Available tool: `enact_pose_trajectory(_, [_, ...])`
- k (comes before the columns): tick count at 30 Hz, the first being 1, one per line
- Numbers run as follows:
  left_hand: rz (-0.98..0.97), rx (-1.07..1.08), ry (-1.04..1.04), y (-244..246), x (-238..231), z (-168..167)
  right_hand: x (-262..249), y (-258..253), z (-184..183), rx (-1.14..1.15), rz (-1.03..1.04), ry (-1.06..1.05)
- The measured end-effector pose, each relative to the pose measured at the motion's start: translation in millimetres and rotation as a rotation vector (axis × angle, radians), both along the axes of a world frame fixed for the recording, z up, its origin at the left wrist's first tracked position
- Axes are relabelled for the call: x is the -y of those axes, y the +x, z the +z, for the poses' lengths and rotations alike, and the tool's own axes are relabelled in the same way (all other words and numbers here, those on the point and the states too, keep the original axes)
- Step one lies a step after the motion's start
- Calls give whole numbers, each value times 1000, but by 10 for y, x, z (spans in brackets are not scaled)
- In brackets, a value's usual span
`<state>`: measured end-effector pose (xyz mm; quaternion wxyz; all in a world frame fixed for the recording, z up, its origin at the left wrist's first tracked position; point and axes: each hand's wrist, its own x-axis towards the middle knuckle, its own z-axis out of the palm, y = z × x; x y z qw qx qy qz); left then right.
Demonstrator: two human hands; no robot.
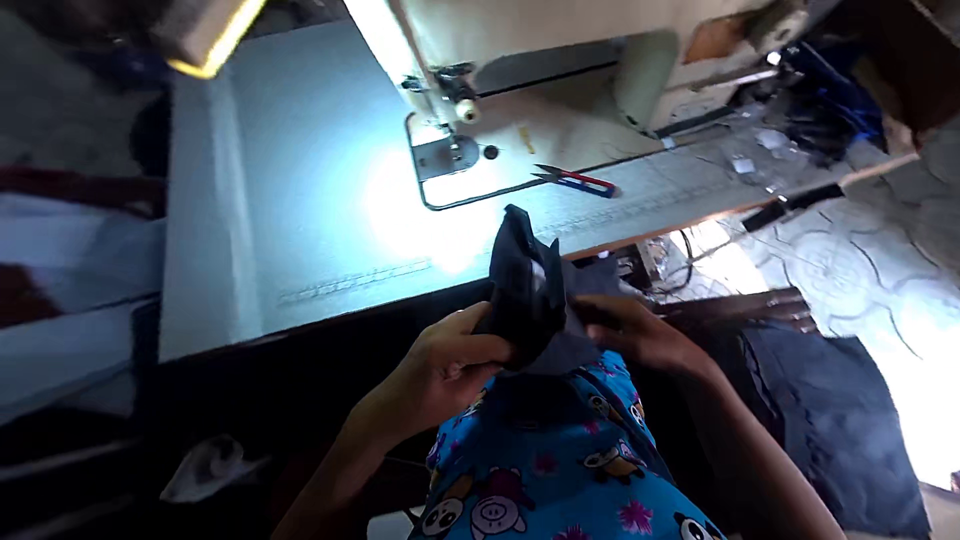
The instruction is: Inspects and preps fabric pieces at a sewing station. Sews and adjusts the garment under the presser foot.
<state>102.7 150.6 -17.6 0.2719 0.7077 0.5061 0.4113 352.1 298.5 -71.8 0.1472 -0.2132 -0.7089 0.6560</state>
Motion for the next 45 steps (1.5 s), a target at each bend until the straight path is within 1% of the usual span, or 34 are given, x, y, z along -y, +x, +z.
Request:
enact_pose_trajectory(3, [191,-34,15,-298,251,82,97,-351,53,-269,-16,124])
enact_pose_trajectory(5, [320,-57,35,-484,362,91,81,-597,148,-363,-46,269])
enact_pose_trajectory(7, [445,-62,49,-615,427,-4,-4,-864,153,-295,-19,412])
enact_pose_trajectory(9, [535,-8,33,-643,444,-145,-49,-1113,33,-153,75,425])
enact_pose_trajectory(11, [600,132,64,-592,442,-283,20,-1262,-108,-98,82,443])
enact_pose_trajectory(12, [609,212,88,-561,441,-333,66,-1303,-145,-89,59,485])
enact_pose_trajectory(14, [562,353,116,-525,429,-403,145,-1358,-138,-65,35,550])
enact_pose_trajectory(16, [515,419,100,-471,412,-446,212,-1391,-150,-47,18,644])
enact_pose_trajectory(17, [525,439,60,-447,404,-452,225,-1418,-180,-58,-21,678])
enact_pose_trajectory(18, [564,447,-6,-422,402,-444,226,-1449,-216,-80,-80,670])
enact_pose_trajectory(19, [619,407,-91,-401,407,-432,217,-1474,-239,-101,-139,620])
enact_pose_trajectory(20, [646,307,-161,-392,411,-419,191,-1492,-233,-117,-176,567])
enact_pose_trajectory(21, [644,157,-202,-379,411,-389,156,-1502,-205,-133,-192,524])
enact_pose_trajectory(22, [640,10,-191,-346,398,-367,123,-1512,-172,-154,-189,493])
enact_pose_trajectory(23, [624,-81,-152,-312,400,-334,95,-1524,-148,-183,-172,477])
enact_pose_trajectory(24, [618,-119,-93,-287,414,-306,70,-1539,-136,-217,-139,466])
enact_pose_trajectory(25, [623,-95,-24,-278,437,-275,43,-1555,-139,-250,-85,454])
enact_pose_trajectory(26, [633,-23,23,-278,473,-222,24,-1559,-145,-262,-3,442])
enact_pose_trajectory(28, [674,111,83,-303,574,-12,68,-1537,-144,-223,193,465])
enact_pose_trajectory(29, [716,122,96,-327,641,127,139,-1507,-113,-232,283,460])
enact_pose_trajectory(30, [772,118,101,-361,709,263,214,-1458,-55,-268,384,394])
enact_pose_trajectory(31, [818,115,106,-404,762,378,271,-1408,13,-321,500,227])
enact_pose_trajectory(32, [853,108,112,-453,792,454,290,-1352,86,-332,611,5])
enact_pose_trajectory(33, [849,79,109,-523,796,488,271,-1296,164,-300,642,-148])
enact_pose_trajectory(34, [835,47,93,-604,753,483,211,-1238,235,-248,550,-193])
enact_pose_trajectory(36, [801,46,14,-750,516,366,-29,-1159,318,-120,210,-43])
enact_pose_trajectory(37, [792,87,-30,-792,338,265,-188,-1152,315,-66,65,45])
enact_pose_trajectory(39, [818,256,-76,-817,-57,-1,-445,-1166,241,51,-152,239])
enact_pose_trajectory(41, [827,449,-130,-824,-366,-209,-589,-1183,169,141,-272,484])
enact_pose_trajectory(42, [822,549,-158,-836,-488,-264,-638,-1188,154,163,-326,640])
enact_pose_trajectory(44, [820,714,-220,-854,-649,-291,-725,-1140,188,216,-411,938])
enact_pose_trajectory(45, [821,768,-252,-864,-691,-279,-772,-1097,212,270,-448,1013])
